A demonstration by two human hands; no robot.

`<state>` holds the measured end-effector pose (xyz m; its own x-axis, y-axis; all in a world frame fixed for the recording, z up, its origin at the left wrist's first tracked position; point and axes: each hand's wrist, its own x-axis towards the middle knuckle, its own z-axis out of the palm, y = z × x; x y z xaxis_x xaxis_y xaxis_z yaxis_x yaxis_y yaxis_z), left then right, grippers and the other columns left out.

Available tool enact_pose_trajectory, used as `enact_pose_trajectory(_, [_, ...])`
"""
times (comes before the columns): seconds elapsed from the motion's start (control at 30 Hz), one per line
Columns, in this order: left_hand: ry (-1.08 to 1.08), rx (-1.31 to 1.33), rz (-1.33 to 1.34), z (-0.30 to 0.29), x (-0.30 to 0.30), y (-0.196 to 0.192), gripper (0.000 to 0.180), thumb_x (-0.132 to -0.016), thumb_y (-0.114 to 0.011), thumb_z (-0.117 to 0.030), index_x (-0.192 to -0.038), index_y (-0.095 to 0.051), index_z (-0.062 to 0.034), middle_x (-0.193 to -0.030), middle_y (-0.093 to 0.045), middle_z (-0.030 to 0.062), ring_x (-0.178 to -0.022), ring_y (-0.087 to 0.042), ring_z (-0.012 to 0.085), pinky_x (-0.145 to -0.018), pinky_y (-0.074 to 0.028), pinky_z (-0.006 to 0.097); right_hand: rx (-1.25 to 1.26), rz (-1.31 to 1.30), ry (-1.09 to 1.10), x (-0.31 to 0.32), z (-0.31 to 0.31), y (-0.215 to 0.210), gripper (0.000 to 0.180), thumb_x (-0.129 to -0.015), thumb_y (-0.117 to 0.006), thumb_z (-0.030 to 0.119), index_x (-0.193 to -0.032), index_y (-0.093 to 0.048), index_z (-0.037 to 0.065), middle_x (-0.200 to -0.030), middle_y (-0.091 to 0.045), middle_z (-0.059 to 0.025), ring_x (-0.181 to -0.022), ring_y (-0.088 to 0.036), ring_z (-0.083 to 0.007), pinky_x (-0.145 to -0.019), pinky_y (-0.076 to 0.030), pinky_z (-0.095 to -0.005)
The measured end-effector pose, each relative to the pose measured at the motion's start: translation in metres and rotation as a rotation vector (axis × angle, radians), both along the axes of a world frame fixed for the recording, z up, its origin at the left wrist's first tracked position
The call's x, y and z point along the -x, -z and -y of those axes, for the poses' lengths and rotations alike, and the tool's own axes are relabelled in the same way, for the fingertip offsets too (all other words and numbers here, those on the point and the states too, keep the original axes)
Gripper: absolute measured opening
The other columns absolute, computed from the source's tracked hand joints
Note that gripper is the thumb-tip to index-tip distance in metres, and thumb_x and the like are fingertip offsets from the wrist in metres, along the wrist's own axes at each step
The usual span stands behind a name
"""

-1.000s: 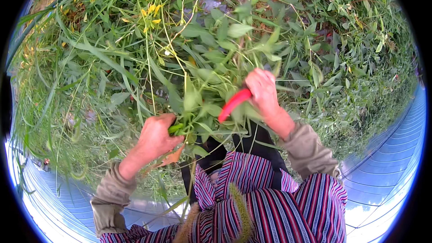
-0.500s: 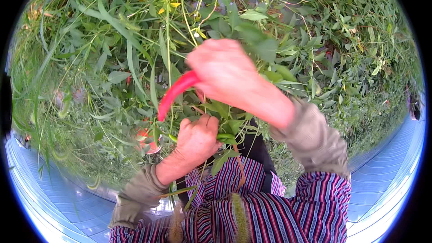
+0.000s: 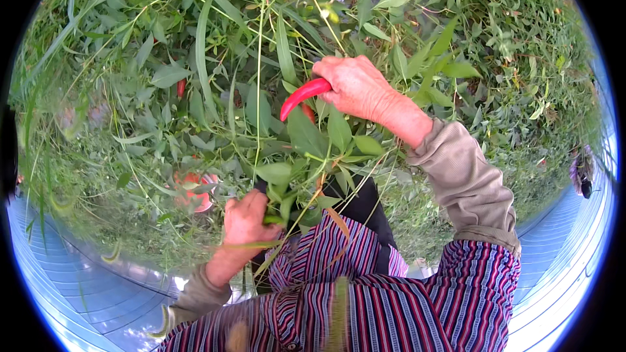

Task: The person harvests red and green chili peppers by cutting them from the plants with shears and placing them into a red bucket on the ground.

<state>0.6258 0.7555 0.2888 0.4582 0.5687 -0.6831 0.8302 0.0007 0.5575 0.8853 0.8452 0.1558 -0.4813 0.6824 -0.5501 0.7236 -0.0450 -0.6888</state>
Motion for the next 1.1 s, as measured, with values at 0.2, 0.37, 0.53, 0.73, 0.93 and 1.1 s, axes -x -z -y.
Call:
enact_pose_trajectory(0.2, [-0.371, 0.097, 0.038, -0.001, 0.018, 0.025, 0.038, -0.059, -0.08, -0.015, -0.085, -0.055, -0.0007, -0.079, -0.059, 0.0152, -0.071, -0.06, 0.0365, -0.062, -0.046, 0.043, 0.227, 0.115, -0.44, 0.034, 0.003, -0.014, 0.02, -0.072, -0.068, 0.021, -0.087, -0.064, 0.009, -0.09, -0.065, -0.0108, -0.087, -0.064, -0.0311, -0.07, -0.051, -0.0415])
enact_pose_trajectory(0.37, [-0.547, 0.152, 0.076, 0.001, 0.025, 0.033, 0.035, -0.061, -0.077, -0.012, -0.085, -0.056, 0.0003, -0.079, -0.059, 0.0177, -0.075, -0.061, 0.0383, -0.065, -0.049, 0.043, 0.444, 0.364, -0.496, 0.067, 0.005, -0.008, 0.03, -0.073, -0.067, 0.029, -0.097, -0.07, 0.011, -0.097, -0.069, -0.0086, -0.094, -0.065, -0.0307, -0.08, -0.049, -0.0461])
enact_pose_trajectory(0.53, [-0.6, 0.127, 0.057, 0.016, 0.04, 0.04, 0.03, -0.065, -0.073, -0.013, -0.084, -0.055, -0.0002, -0.078, -0.06, 0.0196, -0.072, -0.06, 0.0404, -0.063, -0.049, 0.043, 0.474, 0.446, -0.682, 0.078, 0.018, -0.004, 0.022, -0.081, -0.06, 0.022, -0.098, -0.069, 0.011, -0.096, -0.069, -0.0091, -0.094, -0.066, -0.0296, -0.079, -0.048, -0.0439])
enact_pose_trajectory(0.73, [-0.821, 0.05, -0.012, 0.047, 0.079, 0.046, 0.027, -0.069, -0.073, -0.013, -0.087, -0.059, 0.0012, -0.073, -0.063, 0.0166, -0.064, -0.063, 0.0312, -0.061, -0.051, 0.039, 0.343, 0.382, -0.524, 0.059, 0.024, -0.022, 0.018, -0.086, -0.057, 0.022, -0.097, -0.057, 0.008, -0.084, -0.066, -0.0134, -0.082, -0.065, -0.0329, -0.066, -0.05, -0.047])
enact_pose_trajectory(0.93, [-1.381, 0.202, 0.193, 0.061, 0.104, 0.041, 0.02, -0.081, -0.071, -0.011, -0.088, -0.06, 0.0042, -0.075, -0.062, 0.001, -0.065, -0.052, 0.0076, -0.062, -0.046, 0.025, 0.154, 0.117, -0.359, 0.056, 0.046, -0.064, 0.03, -0.083, -0.064, 0.025, -0.1, -0.047, 0.007, -0.09, -0.059, -0.0148, -0.081, -0.063, -0.0339, -0.066, -0.047, -0.0465])
enact_pose_trajectory(1.1, [-1.458, 0.25, 0.318, 0.062, 0.097, 0.037, 0.023, -0.083, -0.07, -0.013, -0.098, -0.061, 0.0027, -0.086, -0.064, 0.0022, -0.075, -0.055, 0.0083, -0.071, -0.045, 0.024, 0.103, 0.392, -0.106, 0.053, 0.065, -0.077, 0.034, -0.073, -0.072, 0.024, -0.093, -0.053, 0.005, -0.085, -0.064, -0.0161, -0.081, -0.063, -0.0343, -0.069, -0.047, -0.045])
